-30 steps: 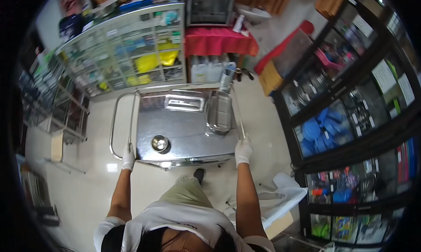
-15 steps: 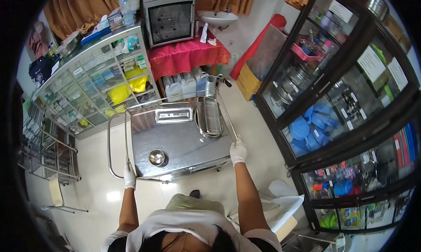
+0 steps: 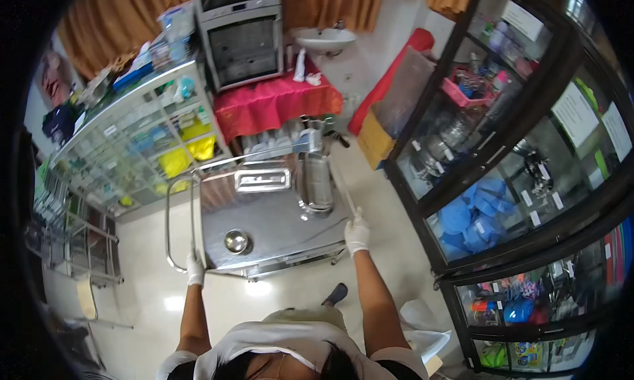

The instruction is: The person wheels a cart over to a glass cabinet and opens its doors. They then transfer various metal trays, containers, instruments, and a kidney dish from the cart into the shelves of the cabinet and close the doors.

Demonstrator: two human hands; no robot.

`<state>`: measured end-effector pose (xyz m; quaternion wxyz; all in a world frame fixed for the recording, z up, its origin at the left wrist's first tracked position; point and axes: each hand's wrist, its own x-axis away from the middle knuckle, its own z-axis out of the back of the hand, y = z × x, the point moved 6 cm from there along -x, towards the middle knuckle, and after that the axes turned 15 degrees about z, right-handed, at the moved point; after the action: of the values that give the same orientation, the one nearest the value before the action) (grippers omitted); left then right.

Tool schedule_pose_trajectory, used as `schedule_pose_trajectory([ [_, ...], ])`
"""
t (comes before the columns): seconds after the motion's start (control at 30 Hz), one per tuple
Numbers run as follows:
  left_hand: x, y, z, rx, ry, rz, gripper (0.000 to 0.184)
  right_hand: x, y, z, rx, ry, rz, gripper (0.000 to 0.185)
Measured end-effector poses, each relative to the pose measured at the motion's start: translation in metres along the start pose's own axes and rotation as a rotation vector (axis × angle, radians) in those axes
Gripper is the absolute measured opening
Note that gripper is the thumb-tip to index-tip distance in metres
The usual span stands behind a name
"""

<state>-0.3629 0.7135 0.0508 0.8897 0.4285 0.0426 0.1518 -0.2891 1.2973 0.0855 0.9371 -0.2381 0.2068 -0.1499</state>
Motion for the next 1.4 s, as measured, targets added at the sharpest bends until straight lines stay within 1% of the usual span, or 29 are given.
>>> schedule_pose_trajectory([
  [0.03,-0.020,-0.067,-0.030,0.763,-0.252,0.446,0.043,-0.007,-0.001,0.004,-0.066,-0.009,-0.004,0.057],
  [0.07,-0.012,-0.039,-0.019,0.585,-0.154,0.468,0.042,-0.014,0.000,0.003,-0.091,-0.021,0.000,0.058],
  [0.1,0.000,-0.004,0.001,0.537,0.086,0.445,0.043,-0.020,0.001,0.003,-0.116,-0.025,-0.008,0.058],
  [0.13,0.014,0.031,0.008,0.490,0.318,0.411,0.044,-0.025,0.004,0.001,-0.075,0.079,0.087,0.058],
  [0.17,-0.005,0.005,-0.006,0.436,0.389,0.144,0.046,-0.036,0.010,-0.004,-0.053,-0.194,-0.101,0.059],
  [0.2,0.017,0.071,0.006,-0.452,0.523,0.119,0.047,-0.038,0.015,-0.008,-0.111,-0.188,-0.135,0.057],
  [0.27,0.036,0.126,-0.007,-0.131,0.473,-0.089,0.045,-0.048,0.011,0.011,-0.124,-0.241,-0.193,0.056],
  [0.3,0.058,0.173,-0.019,0.157,0.420,-0.300,0.045,-0.051,0.023,-0.004,-0.015,-0.176,-0.143,0.049],
  [0.37,0.086,0.240,-0.052,0.218,0.342,-0.332,0.045,-0.060,0.019,0.012,-0.093,-0.274,-0.209,0.042],
  [0.4,0.097,0.267,-0.064,0.261,0.285,-0.350,0.045,-0.063,0.021,0.011,-0.127,-0.249,-0.211,0.038],
  [0.47,0.114,0.317,-0.091,0.346,0.171,-0.390,0.046,-0.066,0.031,-0.005,-0.170,-0.182,-0.201,0.039],
  [0.53,0.130,0.361,-0.125,0.399,0.062,-0.505,0.048,-0.068,0.038,-0.014,-0.330,-0.347,-0.295,0.047],
  [0.57,0.139,0.380,-0.143,0.409,0.038,-0.521,0.048,-0.069,0.050,-0.026,-0.324,-0.323,-0.313,0.047],
  [0.63,0.164,0.419,-0.181,0.389,-0.172,-0.629,0.049,-0.070,0.059,-0.044,-0.242,-0.301,-0.044,0.057],
  [0.7,0.182,0.449,-0.217,0.477,-0.372,-0.633,0.049,-0.063,0.083,-0.021,-0.314,-0.273,-0.136,0.058],
  [0.73,0.184,0.454,-0.235,0.476,-0.412,-0.654,0.049,-0.062,0.095,-0.004,-0.382,-0.262,-0.175,0.059],
  [0.8,0.194,0.466,-0.278,0.409,-0.610,-0.656,0.046,-0.062,0.121,0.035,-0.497,-0.245,-0.228,0.061],
  [0.83,0.206,0.481,-0.290,0.500,-0.723,-0.638,0.044,-0.065,0.134,0.068,-0.385,-0.200,-0.191,0.059],
  [0.87,0.216,0.498,-0.300,0.586,-0.826,-0.613,0.043,-0.050,0.155,0.102,-0.357,-0.214,-0.319,0.059],
  [0.93,0.222,0.514,-0.324,0.554,-0.853,-0.679,0.042,-0.026,0.197,0.153,-0.561,-0.166,-0.686,0.048],
  [0.97,0.228,0.523,-0.331,0.511,-0.875,-0.741,0.042,-0.034,0.193,0.155,-0.562,-0.197,-0.671,0.048],
  [1.03,0.243,0.543,-0.337,0.493,-0.895,-0.825,0.041,-0.031,0.234,0.228,-0.194,-0.209,-0.714,0.042],
  [1.07,0.249,0.557,-0.336,0.424,-0.873,-0.877,0.041,-0.031,0.252,0.261,-0.015,-0.221,-0.705,0.039],
  [1.13,0.259,0.567,-0.346,0.434,-0.957,-0.835,0.041,-0.031,0.291,0.310,0.318,-0.238,-0.615,0.033],
  [1.2,0.270,0.573,-0.348,0.381,-0.938,-0.983,0.042,-0.063,0.341,0.353,0.632,-0.229,-0.405,0.029],
  [1.23,0.274,0.573,-0.349,0.327,-0.881,-0.997,0.042,-0.101,0.327,0.329,0.773,-0.190,-0.279,0.027],
  [1.27,0.277,0.566,-0.355,0.388,-0.890,-0.935,0.043,-0.111,0.345,0.334,0.735,-0.228,-0.166,0.027],
  [1.33,0.286,0.560,-0.358,0.438,-0.886,-0.848,0.046,-0.143,0.375,0.364,0.307,0.211,0.015,0.024],
  [1.4,0.295,0.551,-0.356,0.411,-0.833,-0.795,0.048,-0.173,0.403,0.391,-0.167,0.621,0.081,0.022],
])
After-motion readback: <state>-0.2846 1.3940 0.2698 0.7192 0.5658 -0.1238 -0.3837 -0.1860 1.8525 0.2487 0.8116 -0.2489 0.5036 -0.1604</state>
